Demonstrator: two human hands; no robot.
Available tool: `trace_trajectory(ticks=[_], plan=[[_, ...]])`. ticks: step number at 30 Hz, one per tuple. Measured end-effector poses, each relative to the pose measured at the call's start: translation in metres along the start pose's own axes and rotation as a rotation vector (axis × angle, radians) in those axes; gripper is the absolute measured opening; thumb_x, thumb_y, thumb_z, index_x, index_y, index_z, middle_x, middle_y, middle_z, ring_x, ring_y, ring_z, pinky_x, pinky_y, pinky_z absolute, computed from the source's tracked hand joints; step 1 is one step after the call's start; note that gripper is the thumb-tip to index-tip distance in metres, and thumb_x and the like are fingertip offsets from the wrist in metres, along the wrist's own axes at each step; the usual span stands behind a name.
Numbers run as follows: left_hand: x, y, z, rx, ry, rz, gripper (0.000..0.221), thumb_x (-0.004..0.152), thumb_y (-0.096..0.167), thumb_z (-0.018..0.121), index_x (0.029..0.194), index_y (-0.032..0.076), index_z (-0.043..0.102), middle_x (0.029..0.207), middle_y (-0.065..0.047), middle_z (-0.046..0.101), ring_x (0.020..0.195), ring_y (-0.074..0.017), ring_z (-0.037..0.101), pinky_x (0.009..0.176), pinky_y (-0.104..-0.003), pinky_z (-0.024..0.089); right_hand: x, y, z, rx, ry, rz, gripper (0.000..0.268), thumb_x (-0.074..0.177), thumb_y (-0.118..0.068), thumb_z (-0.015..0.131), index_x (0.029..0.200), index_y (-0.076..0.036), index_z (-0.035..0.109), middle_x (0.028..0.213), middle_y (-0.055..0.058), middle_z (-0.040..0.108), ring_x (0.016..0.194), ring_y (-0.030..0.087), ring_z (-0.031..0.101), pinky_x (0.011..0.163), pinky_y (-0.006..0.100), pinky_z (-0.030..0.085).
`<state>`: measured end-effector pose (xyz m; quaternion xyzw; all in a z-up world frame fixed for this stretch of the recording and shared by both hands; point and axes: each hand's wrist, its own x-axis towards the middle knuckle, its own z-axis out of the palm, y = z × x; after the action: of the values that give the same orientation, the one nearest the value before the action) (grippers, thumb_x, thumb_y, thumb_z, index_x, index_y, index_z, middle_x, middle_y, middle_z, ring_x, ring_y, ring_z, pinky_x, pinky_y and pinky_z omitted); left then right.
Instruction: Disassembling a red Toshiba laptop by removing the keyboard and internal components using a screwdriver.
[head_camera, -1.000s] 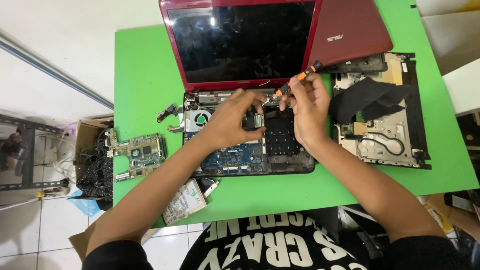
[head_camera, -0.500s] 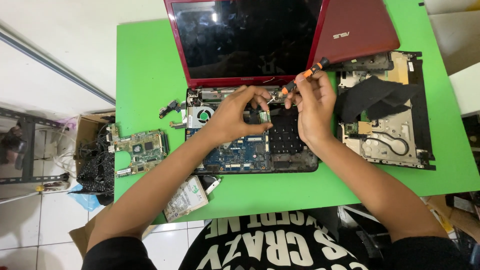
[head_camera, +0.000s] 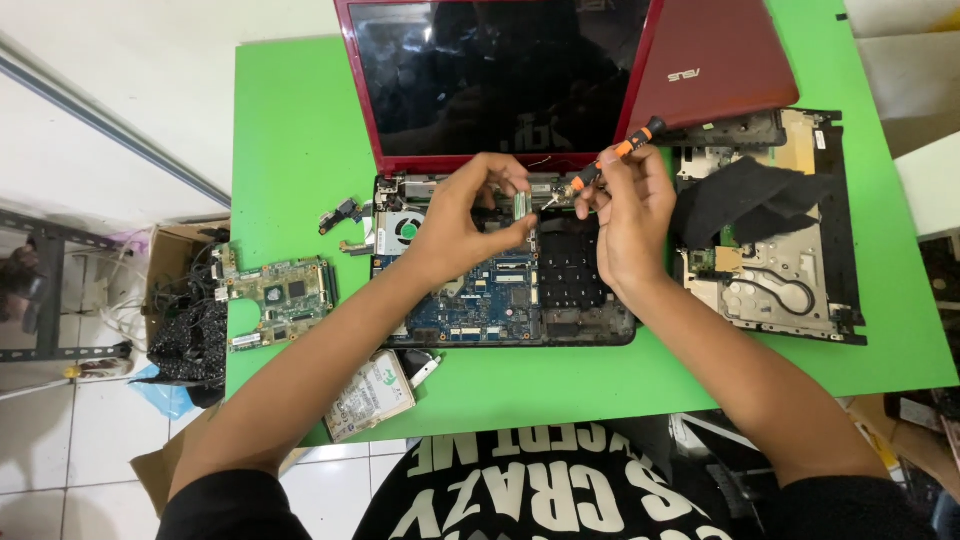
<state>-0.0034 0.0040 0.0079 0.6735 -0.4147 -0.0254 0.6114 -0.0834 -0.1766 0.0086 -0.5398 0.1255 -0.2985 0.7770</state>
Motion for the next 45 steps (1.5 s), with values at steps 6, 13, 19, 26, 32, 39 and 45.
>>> trace_trajectory(ticks=[6,13,19,26,32,39,45], plan=[[0.002,0.019,0.000,0.126,0.110,0.245,0.031,0.086,0.014,0.084,0.110,0.012,0.064,0.103,-0.004,0.066,0.087,-0.0217,0.066,0.074,-0.034,0.053,0.006,0.017,-0.008,0.018,-0.002,0.026,0.010,0.104,-0.014,0.066,0.105,-0.011,0.056,0.091,0.004,0.053,0.068,0.019,0.063,0.049,0.026,0.054],[0.006,0.040,-0.009,0.075,0.002,0.339,0.026,0.093,0.007,0.077,0.113,0.010,0.061,0.105,-0.005,0.060,0.087,-0.0223,0.060,0.074,-0.037,0.051,0.004,0.019,-0.008,-0.029,-0.031,-0.001,0.010,0.105,-0.015,0.066,0.104,-0.011,0.056,0.091,0.007,0.056,0.068,0.021,0.065,0.050,0.026,0.053],[0.009,0.088,0.018,0.095,-0.086,0.445,0.024,0.089,0.012,0.081,0.108,0.007,0.066,0.109,-0.011,0.065,0.100,-0.0323,0.064,0.087,-0.043,0.055,0.016,0.063,-0.039,-0.252,-0.120,-0.244,0.012,0.100,-0.013,0.069,0.107,-0.006,0.061,0.096,0.012,0.062,0.085,0.022,0.065,0.063,0.028,0.046],[0.059,0.071,0.068,0.309,-0.244,0.671,0.023,0.088,0.005,0.078,0.105,0.001,0.063,0.112,-0.017,0.062,0.103,-0.0396,0.060,0.085,-0.051,0.051,0.016,0.049,-0.031,-0.266,-0.306,-0.253,0.015,0.101,-0.015,0.063,0.109,-0.003,0.058,0.099,0.013,0.064,0.086,0.020,0.060,0.071,0.033,0.047],[0.073,0.069,0.069,0.322,-0.262,0.609,0.026,0.094,-0.001,0.064,0.119,0.002,0.060,0.126,-0.017,0.061,0.113,-0.0429,0.060,0.086,-0.051,0.050,0.017,0.037,-0.016,-0.250,-0.321,-0.378,0.008,0.099,-0.002,0.064,0.104,-0.004,0.057,0.099,0.013,0.064,0.085,0.017,0.061,0.063,0.032,0.050],[0.031,0.075,-0.002,0.333,-0.204,0.345,0.016,0.095,0.004,0.066,0.108,0.012,0.070,0.105,-0.005,0.070,0.099,-0.0318,0.067,0.085,-0.041,0.053,0.002,0.044,-0.016,-0.102,-0.321,-0.179,0.016,0.094,0.010,0.063,0.106,0.001,0.057,0.095,0.016,0.063,0.054,0.021,0.064,0.043,0.029,0.054],[-0.005,0.032,-0.051,0.636,-0.185,0.230,0.009,0.095,0.010,0.069,0.103,0.009,0.072,0.095,-0.007,0.071,0.090,-0.0311,0.065,0.078,-0.042,0.051,-0.001,0.026,-0.008,-0.090,-0.185,-0.118,0.008,0.102,-0.002,0.063,0.106,-0.001,0.057,0.097,0.011,0.058,0.054,0.014,0.059,0.041,0.026,0.051]])
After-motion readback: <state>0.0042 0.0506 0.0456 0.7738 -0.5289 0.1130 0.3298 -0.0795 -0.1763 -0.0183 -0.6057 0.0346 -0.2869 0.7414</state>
